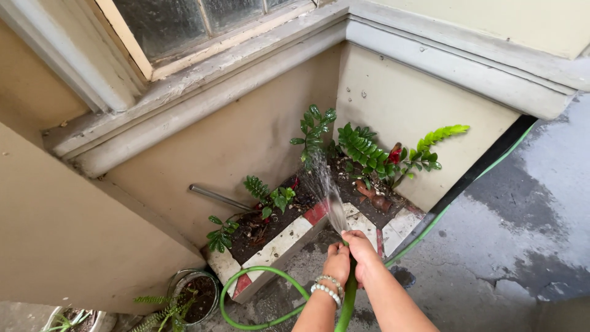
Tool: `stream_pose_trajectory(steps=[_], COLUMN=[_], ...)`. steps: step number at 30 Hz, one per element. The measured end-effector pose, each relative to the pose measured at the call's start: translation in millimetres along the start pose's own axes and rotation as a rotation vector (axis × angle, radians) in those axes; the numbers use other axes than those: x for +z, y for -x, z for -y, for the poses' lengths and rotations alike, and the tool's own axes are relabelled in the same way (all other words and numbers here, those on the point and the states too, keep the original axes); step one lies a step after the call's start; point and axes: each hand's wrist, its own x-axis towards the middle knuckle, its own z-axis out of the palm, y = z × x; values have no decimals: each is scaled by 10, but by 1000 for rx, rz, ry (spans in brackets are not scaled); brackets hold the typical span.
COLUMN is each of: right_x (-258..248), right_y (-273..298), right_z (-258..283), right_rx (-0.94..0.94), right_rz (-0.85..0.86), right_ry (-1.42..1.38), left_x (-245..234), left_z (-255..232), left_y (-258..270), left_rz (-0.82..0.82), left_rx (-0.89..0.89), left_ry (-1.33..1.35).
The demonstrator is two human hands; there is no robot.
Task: Watering various potted and grounded plants in a backyard area using a garden hose.
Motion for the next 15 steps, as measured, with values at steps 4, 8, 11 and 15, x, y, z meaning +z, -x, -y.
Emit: stream_pose_trajectory(steps=[4,8,11,15], right_x=[-72,-80,-106,-147], right_y=[-180,-116,-116,-108], right_z=[-68,-25,-17,-21], right_rx=[-29,-23,-30,-35], right_rz=[26,5,-12,-8], right_ry=[-30,-15,-4,-40], left_x=[2,16,34,57], left_z=[-64,-87,-106,-124], left_y=[61,74,87,119], left_rz=[19,23,35,42], left_rx=[-16,-18,-23,-38], left_ry=[12,-39,-51,-72])
